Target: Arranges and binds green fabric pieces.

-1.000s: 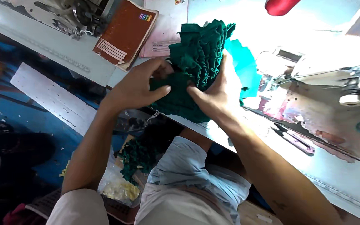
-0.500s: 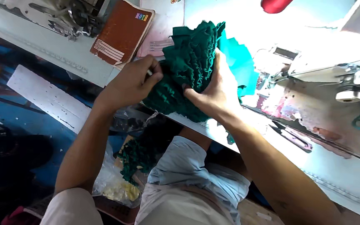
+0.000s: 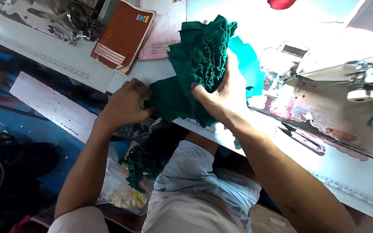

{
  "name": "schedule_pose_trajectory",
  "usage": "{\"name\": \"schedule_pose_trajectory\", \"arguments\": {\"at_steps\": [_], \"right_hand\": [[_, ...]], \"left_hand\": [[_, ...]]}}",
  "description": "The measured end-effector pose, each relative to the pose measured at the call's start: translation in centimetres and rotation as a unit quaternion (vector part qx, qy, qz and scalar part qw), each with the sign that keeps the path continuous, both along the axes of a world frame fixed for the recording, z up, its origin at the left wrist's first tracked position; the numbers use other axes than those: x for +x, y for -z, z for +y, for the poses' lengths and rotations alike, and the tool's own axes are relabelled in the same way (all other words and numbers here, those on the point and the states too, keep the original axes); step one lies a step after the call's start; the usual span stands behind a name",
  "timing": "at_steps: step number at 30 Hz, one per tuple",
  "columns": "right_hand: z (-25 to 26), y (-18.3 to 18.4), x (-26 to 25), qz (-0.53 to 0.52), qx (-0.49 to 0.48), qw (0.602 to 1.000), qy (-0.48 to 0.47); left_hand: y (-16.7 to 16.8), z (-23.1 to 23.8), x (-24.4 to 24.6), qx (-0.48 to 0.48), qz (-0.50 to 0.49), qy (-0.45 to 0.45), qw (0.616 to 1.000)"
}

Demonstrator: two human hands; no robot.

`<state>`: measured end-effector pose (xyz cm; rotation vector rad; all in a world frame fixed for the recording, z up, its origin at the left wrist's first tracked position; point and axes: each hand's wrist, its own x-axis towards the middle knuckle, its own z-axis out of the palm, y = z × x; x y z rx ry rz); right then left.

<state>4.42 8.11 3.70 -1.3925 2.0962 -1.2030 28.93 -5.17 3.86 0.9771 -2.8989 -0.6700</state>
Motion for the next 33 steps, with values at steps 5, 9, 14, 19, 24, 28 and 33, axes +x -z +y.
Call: {"name": "schedule_pose_trajectory", "arguments": {"at_steps": [5, 9, 14, 19, 24, 28, 33], "right_hand": [[0.1, -0.1, -0.2, -0.002, 0.007, 1.0, -0.008], [0.4, -0.3, -0.2, 0.012, 0.026, 0.999, -0.039], [0.5, 0.2, 0.5, 0.056, -0.03, 0.998, -0.025], [0.5, -0.3, 0.2, 0.028, -0.016, 0.999, 0.038], [1.9, -3.2, -0.4, -0.088, -0.037, 0.994, 0.055], [3.9, -5.6, -0.9, -0.001, -0.092, 0.993, 0.079], [5.4, -7.1, 0.6, 0.008, -0.175, 0.979, 0.104]], "left_hand": [[-0.5, 0.3, -0.5, 0.05, 0.06, -0.007, 0.997], [-3.2, 0.9, -4.6, 0.108, 0.188, -0.056, 0.975], [-4.5, 2.2, -9.1, 0.162, 0.264, -0.078, 0.948], [-2.6, 2.9, -6.7, 0.213, 0.334, -0.027, 0.918], [4.8, 5.9, -4.7, -0.03, 0.198, -0.063, 0.978], [5.6, 5.2, -6.0, -0.087, 0.161, -0.123, 0.975], [4.8, 4.1, -7.3, -0.083, 0.189, -0.145, 0.968]]}}
